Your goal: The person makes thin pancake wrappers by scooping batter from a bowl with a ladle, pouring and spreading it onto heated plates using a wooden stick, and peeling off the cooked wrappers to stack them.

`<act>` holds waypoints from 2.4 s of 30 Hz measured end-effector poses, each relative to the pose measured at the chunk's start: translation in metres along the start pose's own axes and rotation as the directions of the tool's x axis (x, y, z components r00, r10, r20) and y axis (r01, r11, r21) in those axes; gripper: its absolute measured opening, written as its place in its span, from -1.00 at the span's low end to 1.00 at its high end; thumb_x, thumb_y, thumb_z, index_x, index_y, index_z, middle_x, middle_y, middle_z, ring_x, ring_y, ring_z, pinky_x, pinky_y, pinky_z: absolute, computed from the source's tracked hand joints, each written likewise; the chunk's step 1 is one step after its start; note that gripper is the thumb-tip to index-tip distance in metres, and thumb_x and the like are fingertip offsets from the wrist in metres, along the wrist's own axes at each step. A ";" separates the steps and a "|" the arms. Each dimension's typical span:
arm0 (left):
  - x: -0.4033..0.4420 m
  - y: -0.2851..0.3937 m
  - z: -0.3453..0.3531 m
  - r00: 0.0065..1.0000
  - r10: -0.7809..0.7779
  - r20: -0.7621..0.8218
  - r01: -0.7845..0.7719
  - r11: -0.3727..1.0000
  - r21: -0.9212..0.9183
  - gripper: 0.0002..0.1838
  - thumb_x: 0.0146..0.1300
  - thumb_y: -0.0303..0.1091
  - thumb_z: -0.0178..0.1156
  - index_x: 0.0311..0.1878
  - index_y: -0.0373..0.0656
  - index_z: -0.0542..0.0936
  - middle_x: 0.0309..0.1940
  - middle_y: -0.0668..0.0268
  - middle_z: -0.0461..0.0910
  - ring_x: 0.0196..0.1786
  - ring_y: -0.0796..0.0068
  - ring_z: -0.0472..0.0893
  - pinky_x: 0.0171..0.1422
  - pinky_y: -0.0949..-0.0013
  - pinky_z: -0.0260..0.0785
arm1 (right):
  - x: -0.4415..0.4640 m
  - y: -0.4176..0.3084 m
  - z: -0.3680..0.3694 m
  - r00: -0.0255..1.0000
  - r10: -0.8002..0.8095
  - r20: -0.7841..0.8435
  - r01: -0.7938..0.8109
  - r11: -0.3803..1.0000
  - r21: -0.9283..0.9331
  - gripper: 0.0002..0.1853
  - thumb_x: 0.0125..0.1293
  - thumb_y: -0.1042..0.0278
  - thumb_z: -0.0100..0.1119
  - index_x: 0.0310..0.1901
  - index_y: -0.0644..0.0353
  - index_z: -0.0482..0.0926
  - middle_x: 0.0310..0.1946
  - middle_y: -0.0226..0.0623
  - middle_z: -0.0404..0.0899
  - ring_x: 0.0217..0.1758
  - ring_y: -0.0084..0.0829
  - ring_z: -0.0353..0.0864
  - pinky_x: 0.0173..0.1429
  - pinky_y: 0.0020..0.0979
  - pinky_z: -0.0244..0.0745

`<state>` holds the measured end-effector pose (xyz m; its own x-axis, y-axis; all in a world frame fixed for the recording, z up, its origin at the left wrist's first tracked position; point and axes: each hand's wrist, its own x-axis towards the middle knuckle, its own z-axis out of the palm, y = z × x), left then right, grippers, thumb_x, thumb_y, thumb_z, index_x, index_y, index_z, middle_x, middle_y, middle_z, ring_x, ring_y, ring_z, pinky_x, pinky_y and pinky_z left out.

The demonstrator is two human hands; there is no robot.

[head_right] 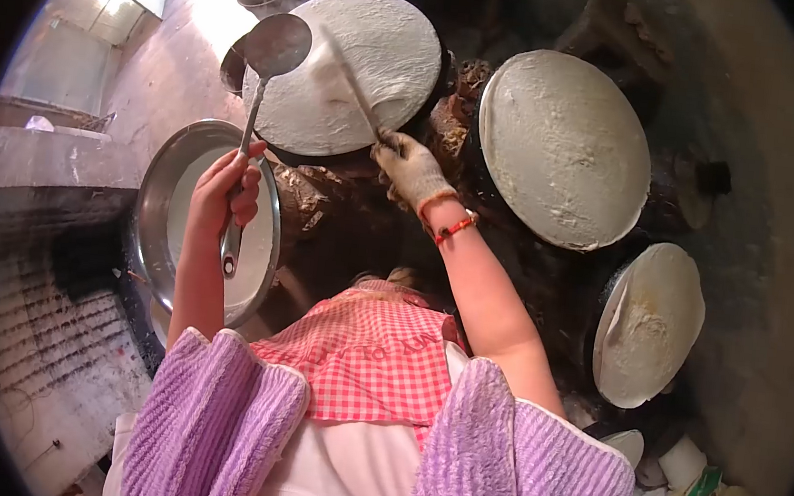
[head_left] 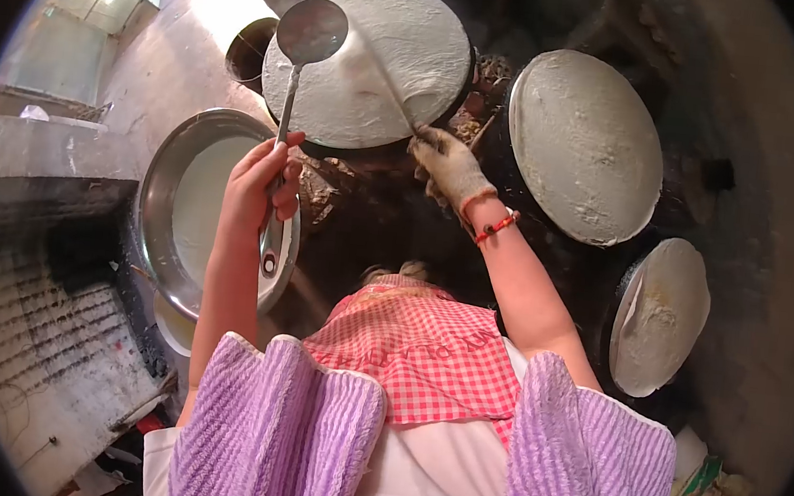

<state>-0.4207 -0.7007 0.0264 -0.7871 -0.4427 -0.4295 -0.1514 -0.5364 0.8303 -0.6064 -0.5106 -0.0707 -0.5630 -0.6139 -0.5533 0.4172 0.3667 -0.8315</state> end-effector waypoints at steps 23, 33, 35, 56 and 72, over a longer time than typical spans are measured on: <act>-0.042 -0.001 -0.041 0.753 0.257 0.605 0.610 0.071 -0.789 -0.45 0.59 -0.27 -0.31 0.48 -0.40 -0.04 -0.48 0.37 0.17 -0.60 0.64 0.27 -0.67 0.51 0.26 | -0.044 0.044 0.008 0.976 -0.107 -0.191 0.179 0.891 0.416 -0.63 0.40 0.22 0.21 0.21 -0.02 0.52 -0.44 -0.49 0.56 -0.69 -0.71 0.37 -0.65 -0.63 0.22; -0.082 0.078 -0.207 0.963 0.042 0.264 0.211 0.487 -0.847 -0.52 0.59 -0.33 -0.31 0.42 -0.45 0.06 -0.46 0.44 0.12 -0.63 0.74 0.15 -0.71 0.60 0.09 | 0.003 -0.015 0.132 0.991 -0.105 0.083 0.132 0.865 -0.484 -0.53 0.32 0.16 0.26 0.23 0.07 0.54 -0.26 -0.45 0.67 -0.47 -0.65 0.47 -0.47 -0.51 0.43; -0.113 0.081 -0.238 0.978 0.062 0.199 0.119 0.618 -0.777 -0.51 0.59 -0.33 -0.33 0.45 -0.43 0.02 -0.47 0.45 0.11 -0.65 0.76 0.13 -0.72 0.63 0.06 | -0.015 -0.005 0.119 0.989 -0.150 0.012 0.143 0.917 -0.373 -0.53 0.32 0.16 0.27 0.24 0.04 0.54 -0.27 -0.44 0.67 -0.51 -0.68 0.43 -0.51 -0.57 0.38; -0.196 -0.011 -0.361 0.983 -0.088 0.161 0.175 0.190 -0.966 -0.51 0.60 -0.29 -0.31 0.45 -0.39 0.07 -0.46 0.41 0.19 -0.58 0.65 0.21 -0.58 0.52 0.18 | -0.098 0.086 0.125 0.783 -0.078 -0.617 0.159 0.984 0.077 -0.55 0.40 0.22 0.18 0.31 -0.09 0.45 -0.50 -0.49 0.51 -0.74 -0.72 0.30 -0.71 -0.61 0.16; -0.140 0.049 -0.185 0.887 0.162 0.432 0.225 0.665 -0.712 -0.44 0.60 -0.32 -0.37 0.56 -0.18 -0.21 -0.52 0.40 0.12 -0.72 0.73 0.08 -0.76 0.57 -0.01 | -0.162 0.106 0.003 0.643 -0.008 -0.766 -0.031 0.999 -0.037 -0.49 0.35 0.17 0.22 0.33 -0.16 0.44 -0.38 -0.55 0.56 -0.66 -0.67 0.42 -0.62 -0.56 0.34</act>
<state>-0.2074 -0.7978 0.0610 -0.9811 -0.1697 -0.0929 0.1482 -0.9679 0.2030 -0.4686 -0.3747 -0.0691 -0.9119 0.1370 -0.3869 0.4078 0.4108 -0.8155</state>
